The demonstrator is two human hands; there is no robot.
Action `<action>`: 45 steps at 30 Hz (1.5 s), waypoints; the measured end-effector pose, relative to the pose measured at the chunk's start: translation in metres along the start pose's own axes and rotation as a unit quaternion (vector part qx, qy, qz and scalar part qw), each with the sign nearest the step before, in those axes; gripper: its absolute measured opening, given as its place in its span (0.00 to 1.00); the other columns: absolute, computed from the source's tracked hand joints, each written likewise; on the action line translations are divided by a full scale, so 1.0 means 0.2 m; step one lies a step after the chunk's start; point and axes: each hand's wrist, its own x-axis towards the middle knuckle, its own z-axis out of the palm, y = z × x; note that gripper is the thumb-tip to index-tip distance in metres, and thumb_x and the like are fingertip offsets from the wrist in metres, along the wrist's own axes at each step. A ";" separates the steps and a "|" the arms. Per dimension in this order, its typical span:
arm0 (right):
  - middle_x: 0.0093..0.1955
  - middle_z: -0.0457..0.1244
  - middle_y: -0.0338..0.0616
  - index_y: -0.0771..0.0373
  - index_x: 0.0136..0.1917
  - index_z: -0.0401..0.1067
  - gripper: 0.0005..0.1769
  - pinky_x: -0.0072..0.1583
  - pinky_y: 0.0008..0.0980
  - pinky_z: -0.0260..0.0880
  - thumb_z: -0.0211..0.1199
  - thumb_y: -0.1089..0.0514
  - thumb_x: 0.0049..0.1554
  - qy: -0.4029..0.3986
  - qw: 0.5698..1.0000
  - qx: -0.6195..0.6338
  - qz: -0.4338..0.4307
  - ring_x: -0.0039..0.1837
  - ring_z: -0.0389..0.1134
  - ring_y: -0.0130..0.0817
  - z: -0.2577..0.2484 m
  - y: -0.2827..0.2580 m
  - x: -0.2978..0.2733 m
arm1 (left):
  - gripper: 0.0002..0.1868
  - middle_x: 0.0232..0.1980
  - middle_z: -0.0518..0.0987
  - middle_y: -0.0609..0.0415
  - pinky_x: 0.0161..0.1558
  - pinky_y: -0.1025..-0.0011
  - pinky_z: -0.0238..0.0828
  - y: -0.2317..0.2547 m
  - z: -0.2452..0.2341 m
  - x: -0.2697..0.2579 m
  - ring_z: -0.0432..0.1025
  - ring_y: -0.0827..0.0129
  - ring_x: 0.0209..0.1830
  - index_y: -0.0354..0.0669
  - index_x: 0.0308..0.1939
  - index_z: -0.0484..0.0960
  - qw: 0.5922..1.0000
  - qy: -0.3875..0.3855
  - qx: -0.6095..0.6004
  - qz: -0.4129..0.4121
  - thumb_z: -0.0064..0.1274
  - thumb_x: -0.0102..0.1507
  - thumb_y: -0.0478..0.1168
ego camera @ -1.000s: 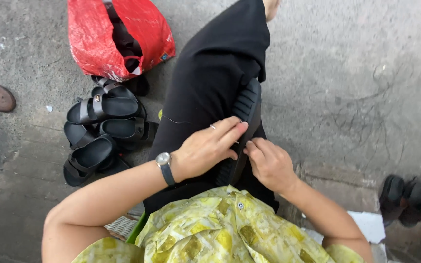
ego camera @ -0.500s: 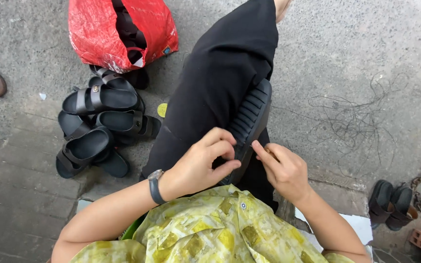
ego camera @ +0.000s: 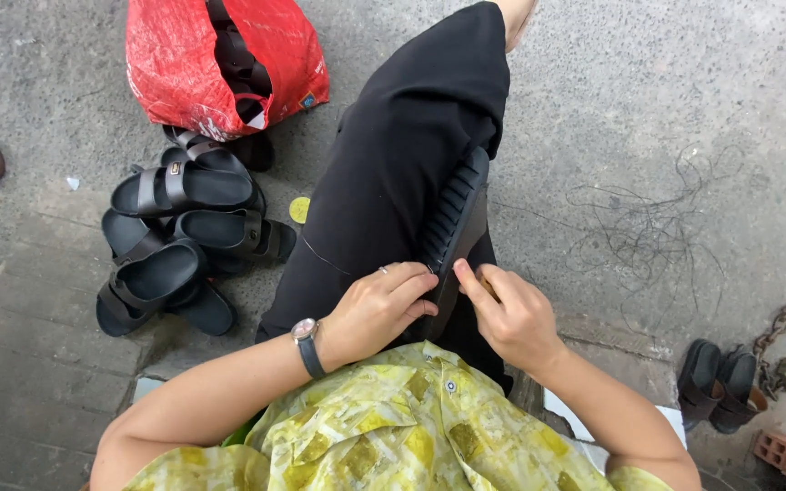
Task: Hand-stitching a shoe sole to the upper part using a needle and thread
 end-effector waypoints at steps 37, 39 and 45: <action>0.53 0.61 0.35 0.51 0.57 0.69 0.15 0.35 0.27 0.71 0.51 0.58 0.57 -0.058 0.964 0.219 0.141 0.32 0.68 0.31 -0.17 0.04 -0.09 | 0.09 0.26 0.61 0.58 0.22 0.75 0.59 0.04 0.00 0.19 0.60 0.68 0.22 0.42 0.34 0.79 0.969 0.033 0.137 0.203 0.43 0.66 0.36; 0.51 0.60 0.36 0.54 0.56 0.69 0.14 0.36 0.26 0.71 0.53 0.59 0.57 -0.051 0.977 0.171 0.117 0.34 0.68 0.29 -0.11 0.05 -0.08 | 0.08 0.27 0.61 0.56 0.23 0.75 0.59 0.02 -0.03 0.18 0.60 0.66 0.22 0.41 0.34 0.78 0.963 0.031 0.150 0.223 0.43 0.66 0.35; 0.35 0.64 0.40 0.59 0.50 0.73 0.12 0.32 0.29 0.69 0.51 0.61 0.56 0.024 0.827 0.524 0.202 0.32 0.66 0.33 -0.19 0.13 -0.21 | 0.08 0.31 0.66 0.51 0.25 0.73 0.60 -0.01 -0.05 0.12 0.63 0.64 0.23 0.41 0.34 0.77 0.960 0.009 0.143 0.239 0.44 0.66 0.37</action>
